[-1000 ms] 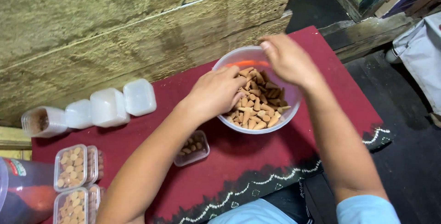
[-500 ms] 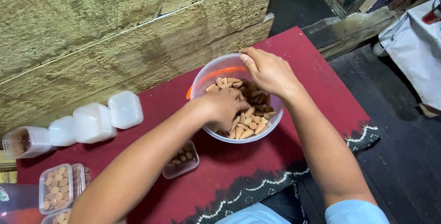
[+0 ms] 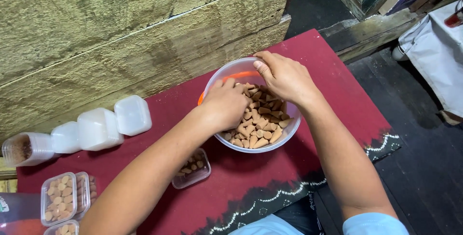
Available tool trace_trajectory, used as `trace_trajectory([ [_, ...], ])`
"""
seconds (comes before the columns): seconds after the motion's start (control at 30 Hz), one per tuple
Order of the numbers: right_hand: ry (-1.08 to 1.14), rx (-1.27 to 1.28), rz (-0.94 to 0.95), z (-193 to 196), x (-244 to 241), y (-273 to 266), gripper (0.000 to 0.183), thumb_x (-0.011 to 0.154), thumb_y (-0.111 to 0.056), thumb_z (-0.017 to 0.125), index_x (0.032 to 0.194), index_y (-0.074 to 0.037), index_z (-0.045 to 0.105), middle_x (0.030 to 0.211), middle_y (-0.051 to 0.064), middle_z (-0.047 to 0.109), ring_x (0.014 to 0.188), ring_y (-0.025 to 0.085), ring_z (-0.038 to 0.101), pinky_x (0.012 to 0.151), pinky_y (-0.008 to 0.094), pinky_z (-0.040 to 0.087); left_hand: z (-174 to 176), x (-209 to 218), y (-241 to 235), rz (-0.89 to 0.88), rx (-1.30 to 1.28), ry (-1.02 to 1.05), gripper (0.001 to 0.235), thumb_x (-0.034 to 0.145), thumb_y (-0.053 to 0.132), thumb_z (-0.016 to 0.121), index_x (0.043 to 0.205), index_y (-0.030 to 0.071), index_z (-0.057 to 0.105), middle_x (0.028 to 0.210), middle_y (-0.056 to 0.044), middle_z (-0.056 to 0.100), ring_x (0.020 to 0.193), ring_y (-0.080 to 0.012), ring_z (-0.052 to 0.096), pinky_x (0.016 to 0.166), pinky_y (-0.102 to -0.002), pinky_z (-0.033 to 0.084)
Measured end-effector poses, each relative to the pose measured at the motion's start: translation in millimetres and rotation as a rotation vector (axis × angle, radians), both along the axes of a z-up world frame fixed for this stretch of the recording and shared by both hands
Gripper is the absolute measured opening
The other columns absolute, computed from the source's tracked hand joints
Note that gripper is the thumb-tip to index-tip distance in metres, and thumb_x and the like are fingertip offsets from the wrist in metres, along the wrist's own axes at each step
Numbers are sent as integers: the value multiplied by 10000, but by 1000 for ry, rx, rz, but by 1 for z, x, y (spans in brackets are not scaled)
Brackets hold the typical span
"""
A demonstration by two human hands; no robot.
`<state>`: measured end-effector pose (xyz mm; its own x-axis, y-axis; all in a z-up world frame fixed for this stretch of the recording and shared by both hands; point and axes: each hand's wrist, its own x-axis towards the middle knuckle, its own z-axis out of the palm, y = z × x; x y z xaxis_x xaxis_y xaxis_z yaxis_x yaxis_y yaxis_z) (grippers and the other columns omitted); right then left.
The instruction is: The person transfers small, light-brown snack pieces from a large clear bucket into smaller rectangular plastic containers. They use both hands to scoop the snacks and arrange them into the containers, which are placed on a red patterned mat.
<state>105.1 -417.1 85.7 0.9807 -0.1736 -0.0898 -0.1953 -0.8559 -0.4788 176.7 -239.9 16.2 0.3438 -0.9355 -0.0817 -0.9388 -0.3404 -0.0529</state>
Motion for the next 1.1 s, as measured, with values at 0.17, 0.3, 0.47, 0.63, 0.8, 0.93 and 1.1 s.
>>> trace_trajectory([
  [0.17, 3, -19, -4, -2, 0, 0, 455, 1097, -452, 313, 1448, -244, 515, 1326, 139, 643, 1199, 473, 612, 1001, 656, 461, 5, -12, -20, -97, 89, 84, 256, 853, 278, 631, 988, 142, 801, 1178, -110, 670, 1121, -379, 574, 924, -541, 484],
  [0.3, -7, -27, -6, -2, 1, 1, 448, 1095, -446, 334, 1443, -235, 521, 1328, 145, 644, 1193, 484, 615, 996, 665, 462, -18, -7, -43, -91, 196, 139, 266, 805, 222, 612, 974, 130, 797, 1142, -114, 668, 1141, -378, 576, 917, -543, 504],
  [0.47, -9, -35, -11, -2, 1, 1, 453, 1091, -449, 339, 1441, -233, 529, 1302, 142, 655, 1173, 480, 628, 978, 655, 474, -7, -19, -50, -87, 163, 208, 220, 793, 165, 649, 917, 89, 814, 966, -130, 749, 970, -388, 695, 804, -508, 554],
  [0.63, -3, -37, -9, -2, 1, 2, 456, 1088, -447, 347, 1441, -223, 527, 1296, 153, 658, 1168, 493, 626, 976, 669, 470, 24, -27, -38, -32, 196, 377, 243, 810, 154, 628, 965, 69, 794, 960, -171, 754, 986, -426, 696, 829, -531, 549],
  [0.8, -13, -50, -16, -9, 3, -2, 433, 1080, -447, 367, 1436, -259, 529, 1272, 121, 664, 1161, 460, 635, 968, 647, 481, 45, -30, -28, 6, 96, 500, 246, 845, 183, 625, 1019, 101, 779, 972, -190, 762, 1004, -452, 700, 850, -548, 554],
  [0.93, -43, -51, -5, -13, 2, -5, 429, 1084, -443, 368, 1421, -242, 541, 1269, 124, 664, 1161, 452, 635, 969, 632, 484, 65, -15, -13, 47, 53, 388, 196, 877, 275, 639, 991, 205, 782, 916, -91, 766, 976, -366, 719, 847, -508, 548],
  [1.1, -553, 26, 47, -32, 2, -20, 224, 1079, -188, 537, 1239, -120, 678, 1118, 175, 636, 1109, 464, 626, 944, 577, 501, 56, 12, 22, 132, -609, 255, 141, 930, 248, 596, 908, 117, 643, 840, -115, 669, 902, -365, 669, 750, -495, 501],
])
